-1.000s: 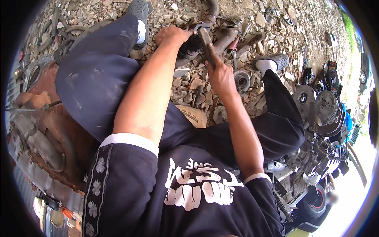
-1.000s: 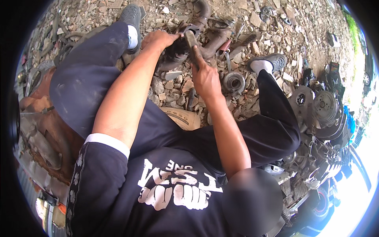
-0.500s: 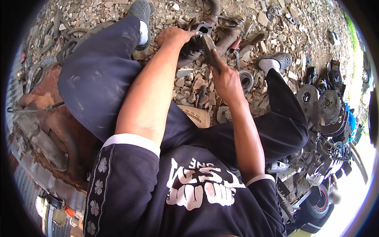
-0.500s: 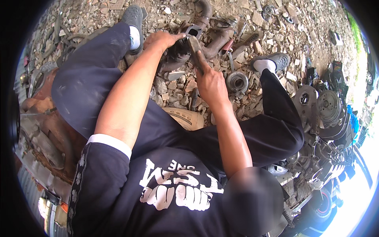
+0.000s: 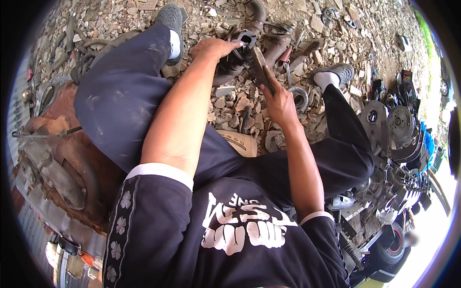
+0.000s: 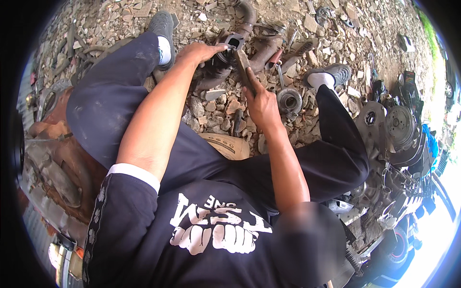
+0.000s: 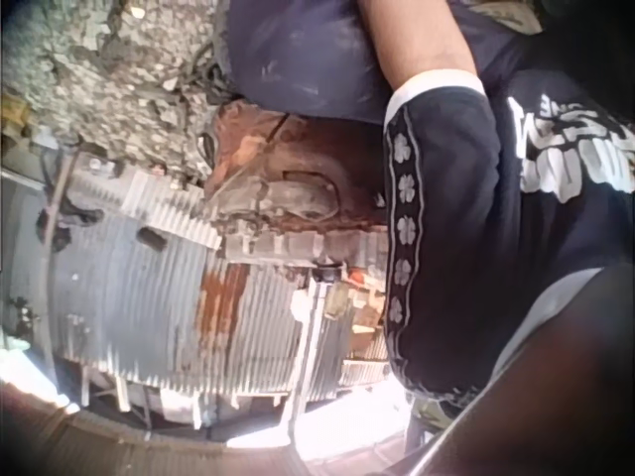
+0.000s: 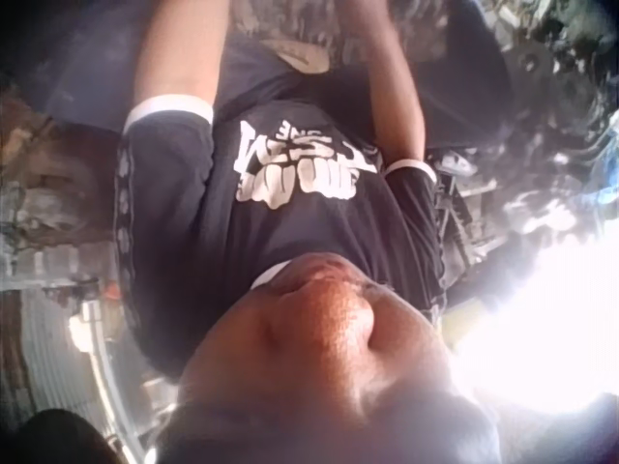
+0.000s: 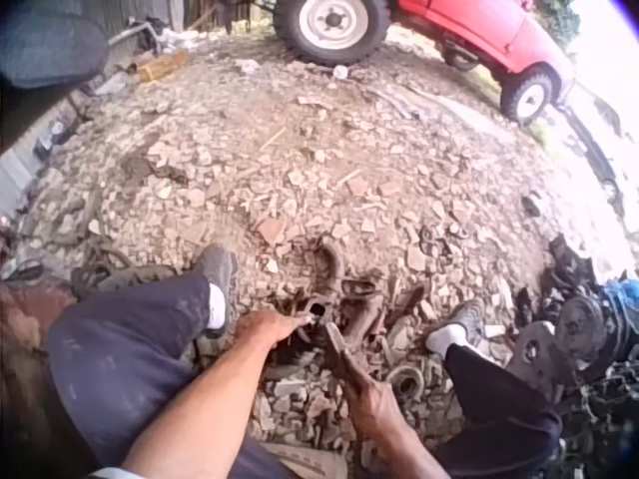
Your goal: The person sits on the ground and uses a hammer to strike a metal exhaust manifold, attempting to dislodge debris or break apart a stuck component. They repeatedly hit the manifold and inspect the interior opening between strikes.
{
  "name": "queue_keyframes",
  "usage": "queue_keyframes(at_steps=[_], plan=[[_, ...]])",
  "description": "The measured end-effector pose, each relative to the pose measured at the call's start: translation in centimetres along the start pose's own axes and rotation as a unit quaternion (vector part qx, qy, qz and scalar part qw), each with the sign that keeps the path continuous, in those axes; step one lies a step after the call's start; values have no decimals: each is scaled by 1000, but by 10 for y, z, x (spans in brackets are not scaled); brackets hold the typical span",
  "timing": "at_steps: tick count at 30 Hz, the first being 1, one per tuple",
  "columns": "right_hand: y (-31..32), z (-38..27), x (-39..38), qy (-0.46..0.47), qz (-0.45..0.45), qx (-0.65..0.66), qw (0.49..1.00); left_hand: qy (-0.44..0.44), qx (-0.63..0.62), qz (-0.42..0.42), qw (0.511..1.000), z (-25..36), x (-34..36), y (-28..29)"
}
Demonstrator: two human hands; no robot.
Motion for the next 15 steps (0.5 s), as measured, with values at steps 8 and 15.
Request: queue_keyframes(at_steps=[8,15], plan=[[-8,5,11,-25,21,-24,999,21,2,62,998,7,-11,2],[5,1,11,82,67,11,994,60,4,32,998,2,-3,3]])
Point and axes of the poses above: each hand's wrist, its own x-axis towards the middle knuckle, its own y-axis out of the back of the hand, z = x × y, the point moved 2 cm from there along x, towards the middle knuckle, and after that the axes turned 4 degrees about y, right-handed, at the moved point
